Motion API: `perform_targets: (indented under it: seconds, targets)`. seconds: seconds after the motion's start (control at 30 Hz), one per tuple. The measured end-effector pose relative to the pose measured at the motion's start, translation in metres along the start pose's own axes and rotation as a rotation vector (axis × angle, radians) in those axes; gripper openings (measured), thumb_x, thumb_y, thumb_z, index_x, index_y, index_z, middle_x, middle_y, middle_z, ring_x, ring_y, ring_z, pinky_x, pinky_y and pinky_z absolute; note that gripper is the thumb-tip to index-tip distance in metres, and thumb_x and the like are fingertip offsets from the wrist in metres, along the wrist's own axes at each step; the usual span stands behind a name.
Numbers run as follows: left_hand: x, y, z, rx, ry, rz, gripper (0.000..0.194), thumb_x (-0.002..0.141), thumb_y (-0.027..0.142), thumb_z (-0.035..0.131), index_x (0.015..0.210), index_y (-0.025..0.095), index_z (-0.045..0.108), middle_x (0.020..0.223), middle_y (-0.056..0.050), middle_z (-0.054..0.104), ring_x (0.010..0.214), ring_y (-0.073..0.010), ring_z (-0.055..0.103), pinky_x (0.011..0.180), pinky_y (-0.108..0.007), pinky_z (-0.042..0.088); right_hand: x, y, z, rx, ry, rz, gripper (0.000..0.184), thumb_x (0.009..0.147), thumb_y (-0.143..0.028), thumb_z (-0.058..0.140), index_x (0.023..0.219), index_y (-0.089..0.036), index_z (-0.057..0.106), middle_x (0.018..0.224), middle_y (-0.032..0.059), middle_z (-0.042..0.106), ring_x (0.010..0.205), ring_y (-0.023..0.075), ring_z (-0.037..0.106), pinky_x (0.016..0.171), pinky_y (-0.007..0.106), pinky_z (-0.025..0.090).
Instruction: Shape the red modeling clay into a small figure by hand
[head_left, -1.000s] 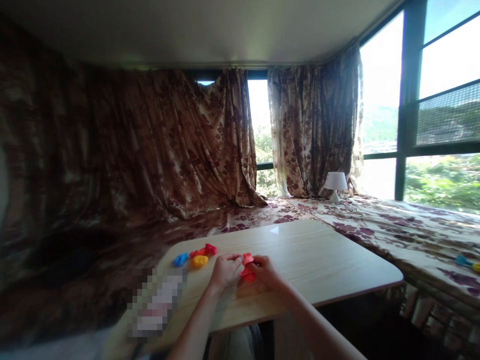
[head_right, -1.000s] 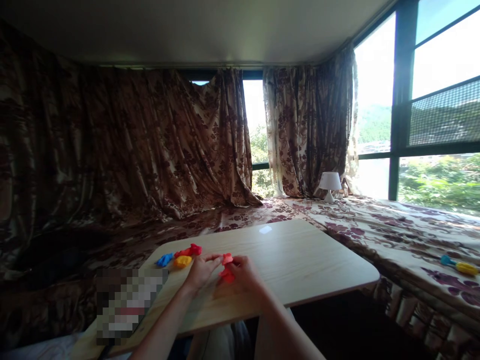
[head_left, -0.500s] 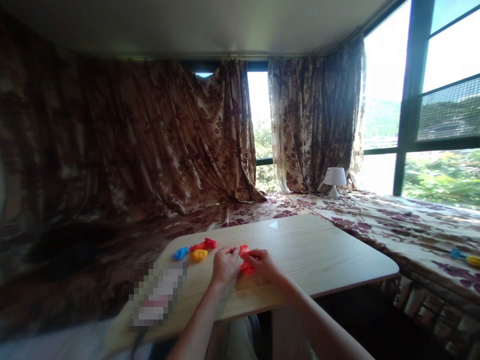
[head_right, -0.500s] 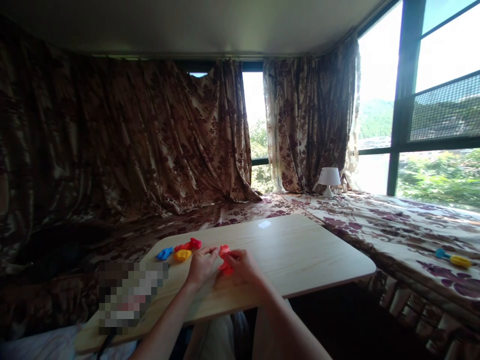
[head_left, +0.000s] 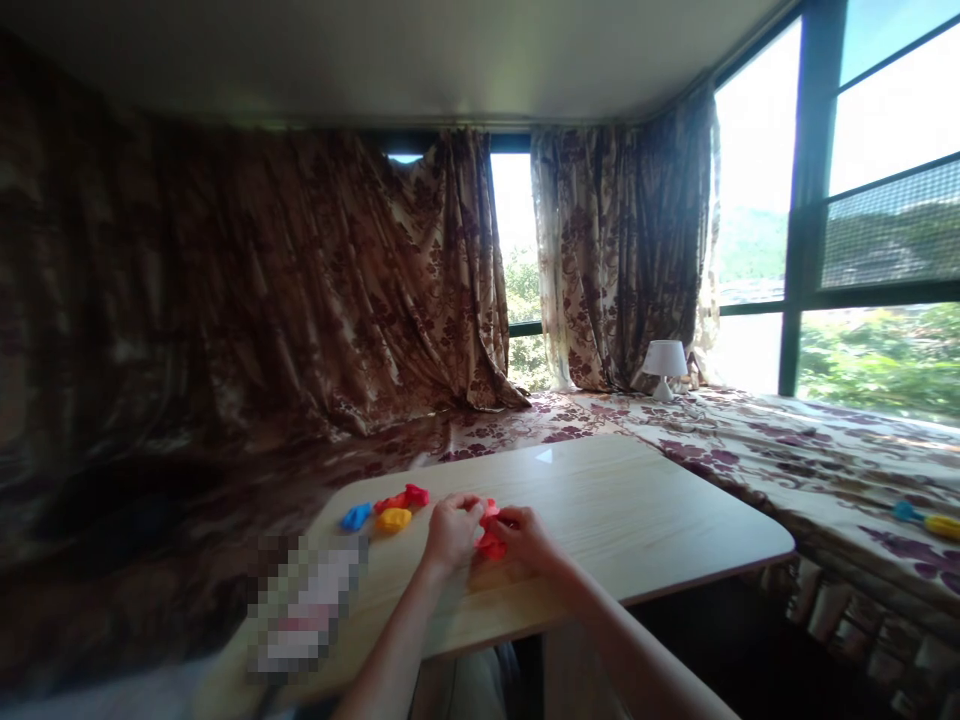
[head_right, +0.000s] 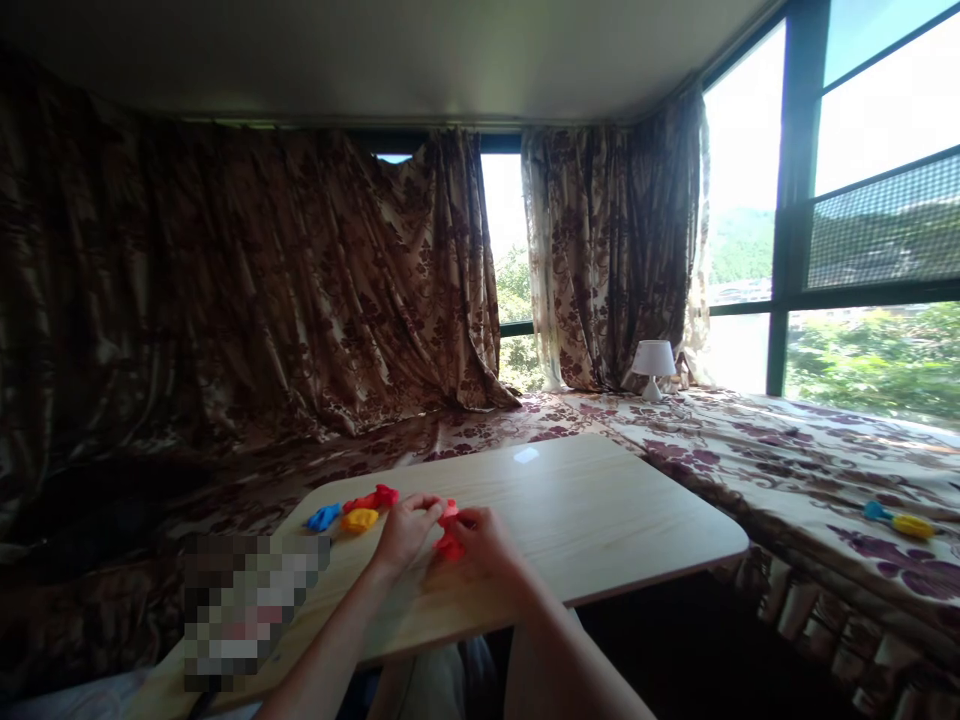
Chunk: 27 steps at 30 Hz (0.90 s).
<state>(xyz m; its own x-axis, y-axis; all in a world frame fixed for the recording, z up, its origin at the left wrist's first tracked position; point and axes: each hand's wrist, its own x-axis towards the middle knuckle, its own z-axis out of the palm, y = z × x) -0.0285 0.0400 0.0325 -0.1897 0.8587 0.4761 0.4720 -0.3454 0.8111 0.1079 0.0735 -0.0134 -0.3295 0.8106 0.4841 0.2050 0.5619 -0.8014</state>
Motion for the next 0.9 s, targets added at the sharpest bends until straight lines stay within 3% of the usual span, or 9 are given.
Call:
perform_targets:
  seconds: [0.13, 0.3, 0.57, 0.8, 0.9]
  targets:
    - [0.001, -0.002, 0.003, 0.023, 0.037, 0.007, 0.015, 0.068, 0.03, 0.055, 0.064, 0.018, 0.065, 0.072, -0.005, 0.069, 0.076, -0.0211, 0.062, 0.078, -0.033, 0.046, 0.0, 0.001, 0.0, -0.001, 0.012, -0.012, 0.032, 0.078, -0.035, 0.051, 0.058, -0.012, 0.06, 0.05, -0.0036, 0.042, 0.05, 0.0079, 0.037, 0.047, 0.02, 0.027]
    - [-0.002, 0.001, -0.005, -0.029, 0.003, 0.002, 0.028, 0.074, 0.037, 0.048, 0.064, 0.017, 0.066, 0.069, -0.006, 0.07, 0.073, -0.0208, 0.062, 0.073, -0.03, 0.046, 0.0, -0.001, 0.0, -0.013, 0.006, -0.019, 0.033, 0.078, -0.034, 0.05, 0.055, -0.012, 0.058, 0.049, -0.0041, 0.041, 0.05, 0.0078, 0.037, 0.047, 0.02, 0.026]
    - [-0.005, -0.002, -0.006, -0.05, 0.025, -0.011, 0.022, 0.065, 0.035, 0.059, 0.063, 0.015, 0.067, 0.071, -0.008, 0.07, 0.075, -0.0215, 0.063, 0.077, -0.032, 0.047, -0.001, -0.005, -0.001, -0.035, 0.017, -0.006, 0.033, 0.077, -0.034, 0.051, 0.054, -0.013, 0.058, 0.048, -0.0039, 0.04, 0.049, 0.0079, 0.036, 0.046, 0.02, 0.025]
    - [-0.005, -0.008, -0.007, -0.108, 0.037, -0.008, 0.03, 0.074, 0.038, 0.05, 0.075, 0.015, 0.069, 0.081, -0.009, 0.071, 0.081, -0.0203, 0.063, 0.078, -0.031, 0.046, -0.001, -0.004, -0.001, -0.026, 0.006, -0.012, 0.033, 0.078, -0.036, 0.051, 0.056, -0.013, 0.06, 0.049, -0.0037, 0.042, 0.05, 0.0082, 0.037, 0.047, 0.02, 0.027]
    - [-0.005, -0.004, -0.005, -0.106, 0.04, -0.02, 0.029, 0.071, 0.038, 0.054, 0.076, 0.014, 0.069, 0.081, -0.009, 0.071, 0.082, -0.0213, 0.063, 0.08, -0.032, 0.046, -0.001, -0.006, -0.001, -0.014, 0.001, 0.0, 0.034, 0.078, -0.037, 0.051, 0.057, -0.013, 0.06, 0.05, -0.0035, 0.043, 0.05, 0.0083, 0.037, 0.047, 0.02, 0.027]
